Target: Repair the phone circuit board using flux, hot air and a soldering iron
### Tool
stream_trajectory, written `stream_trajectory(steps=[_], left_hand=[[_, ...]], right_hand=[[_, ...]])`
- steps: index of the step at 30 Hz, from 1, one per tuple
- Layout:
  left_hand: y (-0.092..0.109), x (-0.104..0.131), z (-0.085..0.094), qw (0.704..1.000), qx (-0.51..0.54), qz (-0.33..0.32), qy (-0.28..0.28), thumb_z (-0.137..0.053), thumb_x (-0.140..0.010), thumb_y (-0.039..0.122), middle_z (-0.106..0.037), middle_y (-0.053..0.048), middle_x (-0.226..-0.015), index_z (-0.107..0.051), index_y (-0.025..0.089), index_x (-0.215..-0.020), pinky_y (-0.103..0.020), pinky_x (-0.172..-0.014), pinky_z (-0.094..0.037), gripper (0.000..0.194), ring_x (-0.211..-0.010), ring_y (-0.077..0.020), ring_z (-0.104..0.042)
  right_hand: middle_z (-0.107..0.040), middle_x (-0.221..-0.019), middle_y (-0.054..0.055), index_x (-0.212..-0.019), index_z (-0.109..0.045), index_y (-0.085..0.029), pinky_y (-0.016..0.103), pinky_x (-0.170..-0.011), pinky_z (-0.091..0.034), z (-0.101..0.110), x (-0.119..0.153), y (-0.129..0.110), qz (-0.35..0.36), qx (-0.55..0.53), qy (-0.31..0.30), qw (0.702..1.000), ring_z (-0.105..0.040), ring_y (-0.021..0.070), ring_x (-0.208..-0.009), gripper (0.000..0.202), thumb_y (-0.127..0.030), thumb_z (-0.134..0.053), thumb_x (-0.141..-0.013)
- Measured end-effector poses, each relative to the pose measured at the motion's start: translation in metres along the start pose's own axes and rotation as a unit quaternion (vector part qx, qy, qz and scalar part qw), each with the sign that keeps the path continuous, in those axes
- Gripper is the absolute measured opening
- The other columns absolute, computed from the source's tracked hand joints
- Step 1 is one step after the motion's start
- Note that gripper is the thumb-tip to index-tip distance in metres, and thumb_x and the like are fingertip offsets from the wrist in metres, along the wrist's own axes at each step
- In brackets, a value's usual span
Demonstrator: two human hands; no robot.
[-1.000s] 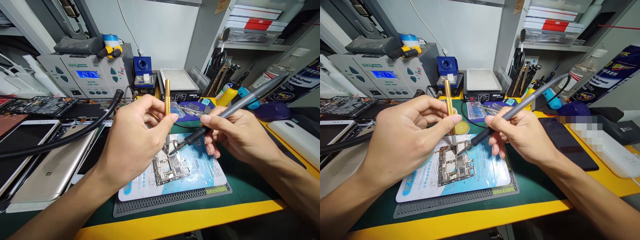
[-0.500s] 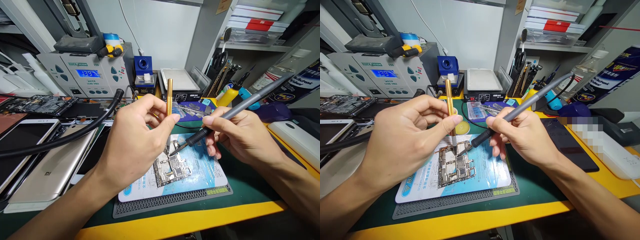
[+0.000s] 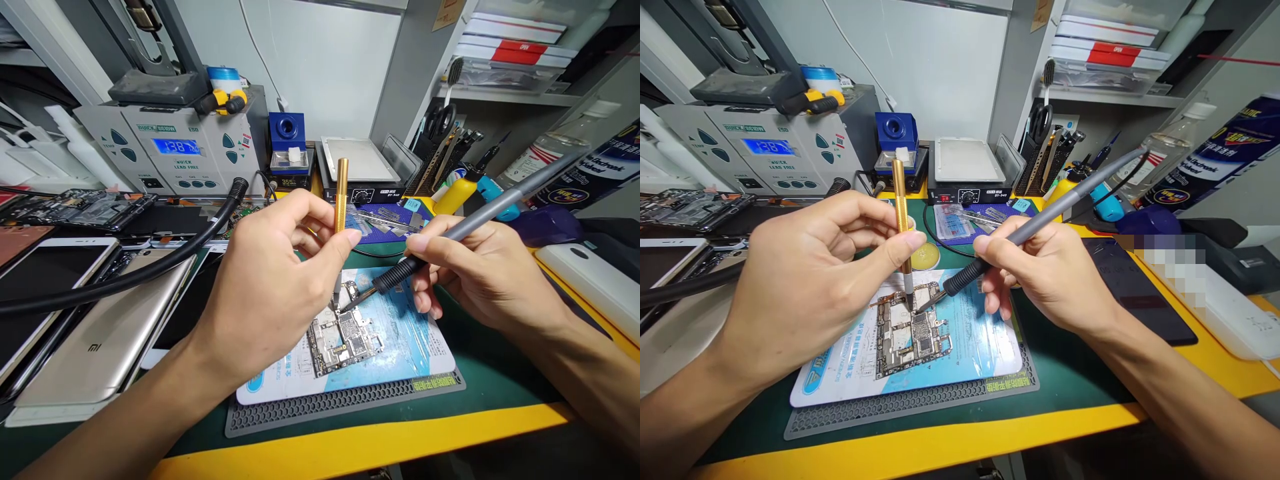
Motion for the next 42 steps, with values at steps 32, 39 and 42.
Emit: stream_trajectory(steps=[32,39,42], left_hand=[[0.001,0.002,0.003,1.0,0.006,-0.012,0.0,-0.078,-0.085,0.023,-0.075,0.007,-0.074,-0.069,0.02,-0.082,-0.014,-0.057,-0.053,0.01,-0.066,-0.0071,-0.072],[0.001,0.001,0.0,1.0,0.008,-0.01,-0.004,-0.077,-0.085,0.022,-0.075,0.008,-0.075,-0.068,0.021,-0.082,-0.014,-0.059,-0.054,0.01,-0.068,-0.007,-0.073],[0.001,0.001,-0.001,1.0,0.009,-0.016,-0.006,-0.077,-0.086,0.024,-0.075,0.009,-0.077,-0.069,0.021,-0.083,-0.014,-0.062,-0.055,0.01,-0.07,-0.0066,-0.073]], right_hand=[[-0.071,-0.056,0.002,-0.077,-0.082,-0.023,0.028,-0.042,-0.056,0.005,0.012,-0.012,0.13,0.112,-0.018,0.985,-0.066,0.018,-0.042,0.009,-0.022,-0.078,-0.085],[-0.072,-0.055,-0.001,-0.077,-0.081,-0.025,0.022,-0.041,-0.056,0.002,0.017,-0.02,0.163,0.158,-0.011,0.974,-0.067,0.0157,-0.041,0.01,-0.018,-0.077,-0.083],[-0.073,-0.057,0.0,-0.076,-0.081,-0.025,0.024,-0.041,-0.057,0.002,0.019,-0.02,0.168,0.167,-0.007,0.972,-0.068,0.0168,-0.042,0.009,-0.019,-0.077,-0.082]])
Point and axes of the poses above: each hand's wrist, its own x-axis away from the middle knuckle, its own z-axis out of the back of the hand, y = z × x, the point moved 5 cm from there along -x, towards the middle knuckle
